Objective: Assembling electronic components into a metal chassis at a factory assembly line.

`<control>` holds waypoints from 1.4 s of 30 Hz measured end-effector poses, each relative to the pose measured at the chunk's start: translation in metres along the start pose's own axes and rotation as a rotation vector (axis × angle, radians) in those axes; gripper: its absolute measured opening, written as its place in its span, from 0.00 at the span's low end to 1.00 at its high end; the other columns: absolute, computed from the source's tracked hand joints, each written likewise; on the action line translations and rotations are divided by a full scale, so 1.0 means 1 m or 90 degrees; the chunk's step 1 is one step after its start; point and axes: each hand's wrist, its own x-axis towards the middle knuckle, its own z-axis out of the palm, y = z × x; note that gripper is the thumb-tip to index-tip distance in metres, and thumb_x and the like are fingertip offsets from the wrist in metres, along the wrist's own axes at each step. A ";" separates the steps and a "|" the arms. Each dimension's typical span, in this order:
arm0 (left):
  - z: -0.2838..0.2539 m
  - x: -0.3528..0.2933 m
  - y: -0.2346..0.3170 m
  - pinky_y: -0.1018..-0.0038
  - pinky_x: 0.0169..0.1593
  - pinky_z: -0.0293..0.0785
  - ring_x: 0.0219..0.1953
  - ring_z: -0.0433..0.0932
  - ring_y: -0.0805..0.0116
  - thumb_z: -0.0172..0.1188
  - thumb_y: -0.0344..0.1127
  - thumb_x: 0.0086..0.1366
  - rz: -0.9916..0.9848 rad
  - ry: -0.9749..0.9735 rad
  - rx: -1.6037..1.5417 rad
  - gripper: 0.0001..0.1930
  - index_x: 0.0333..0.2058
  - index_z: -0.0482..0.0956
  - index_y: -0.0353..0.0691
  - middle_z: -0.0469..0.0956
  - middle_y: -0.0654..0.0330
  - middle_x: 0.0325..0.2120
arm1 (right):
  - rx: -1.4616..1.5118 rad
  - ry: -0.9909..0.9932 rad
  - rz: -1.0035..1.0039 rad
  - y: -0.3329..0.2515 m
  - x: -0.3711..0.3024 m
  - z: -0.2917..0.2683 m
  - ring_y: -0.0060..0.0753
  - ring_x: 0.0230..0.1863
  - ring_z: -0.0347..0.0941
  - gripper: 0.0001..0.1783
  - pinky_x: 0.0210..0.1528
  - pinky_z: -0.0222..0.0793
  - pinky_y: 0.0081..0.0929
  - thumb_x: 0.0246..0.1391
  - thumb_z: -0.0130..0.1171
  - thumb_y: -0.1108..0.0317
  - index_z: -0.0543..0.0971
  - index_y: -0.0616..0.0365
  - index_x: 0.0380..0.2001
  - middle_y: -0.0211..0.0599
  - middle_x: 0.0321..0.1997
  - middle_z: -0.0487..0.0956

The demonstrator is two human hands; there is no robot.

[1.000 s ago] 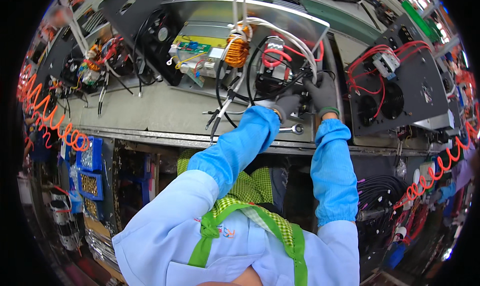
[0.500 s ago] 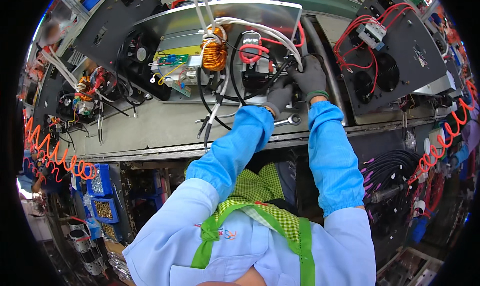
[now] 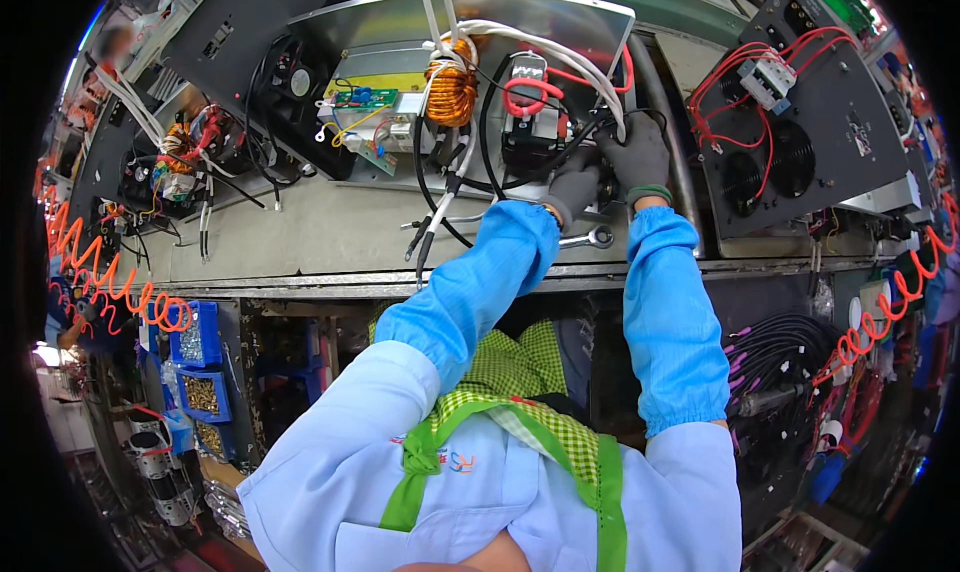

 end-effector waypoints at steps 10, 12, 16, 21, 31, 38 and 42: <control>-0.005 -0.002 0.013 0.58 0.50 0.69 0.48 0.74 0.45 0.48 0.44 0.67 -0.098 -0.038 -0.134 0.17 0.49 0.72 0.42 0.76 0.45 0.45 | 0.001 -0.008 -0.010 0.001 0.001 0.007 0.53 0.43 0.71 0.21 0.44 0.66 0.45 0.41 0.66 0.53 0.74 0.58 0.31 0.48 0.37 0.75; -0.008 -0.011 0.021 0.53 0.50 0.68 0.48 0.72 0.40 0.48 0.41 0.65 -0.061 0.011 -0.049 0.15 0.49 0.72 0.44 0.75 0.44 0.44 | -0.010 -0.010 -0.017 -0.001 -0.002 0.004 0.53 0.43 0.70 0.22 0.44 0.66 0.44 0.42 0.66 0.53 0.73 0.59 0.31 0.48 0.36 0.75; -0.007 0.001 0.010 0.56 0.53 0.67 0.50 0.72 0.42 0.46 0.47 0.66 -0.166 -0.013 -0.087 0.19 0.50 0.73 0.45 0.74 0.43 0.47 | -0.016 0.022 -0.022 -0.008 -0.004 -0.002 0.53 0.43 0.70 0.22 0.43 0.65 0.44 0.42 0.65 0.53 0.73 0.59 0.31 0.48 0.36 0.74; -0.015 0.013 0.009 0.58 0.61 0.60 0.58 0.65 0.42 0.40 0.53 0.68 -0.241 -0.162 -0.119 0.26 0.57 0.68 0.44 0.67 0.43 0.56 | -0.015 0.015 -0.037 -0.005 -0.002 0.006 0.53 0.41 0.70 0.22 0.42 0.65 0.45 0.42 0.66 0.53 0.73 0.59 0.32 0.48 0.35 0.74; -0.034 -0.010 0.037 0.52 0.49 0.69 0.46 0.73 0.40 0.48 0.40 0.65 -0.058 -0.016 -0.010 0.14 0.47 0.71 0.43 0.75 0.41 0.41 | 0.008 -0.022 -0.024 -0.011 0.001 0.006 0.53 0.40 0.70 0.20 0.42 0.65 0.45 0.43 0.64 0.52 0.74 0.58 0.29 0.49 0.33 0.74; -0.064 -0.161 0.060 0.63 0.37 0.71 0.38 0.76 0.57 0.54 0.34 0.53 0.416 -0.159 0.395 0.16 0.42 0.73 0.34 0.76 0.52 0.29 | -0.008 0.017 -0.032 0.001 0.000 -0.002 0.52 0.41 0.70 0.21 0.43 0.65 0.44 0.44 0.64 0.50 0.75 0.57 0.31 0.48 0.33 0.74; -0.086 -0.147 0.052 0.66 0.37 0.68 0.37 0.77 0.60 0.54 0.36 0.53 0.339 -0.166 0.715 0.11 0.33 0.78 0.36 0.77 0.53 0.27 | 0.009 0.013 -0.037 -0.002 -0.003 0.001 0.52 0.42 0.70 0.23 0.44 0.66 0.43 0.44 0.64 0.49 0.75 0.57 0.33 0.47 0.35 0.75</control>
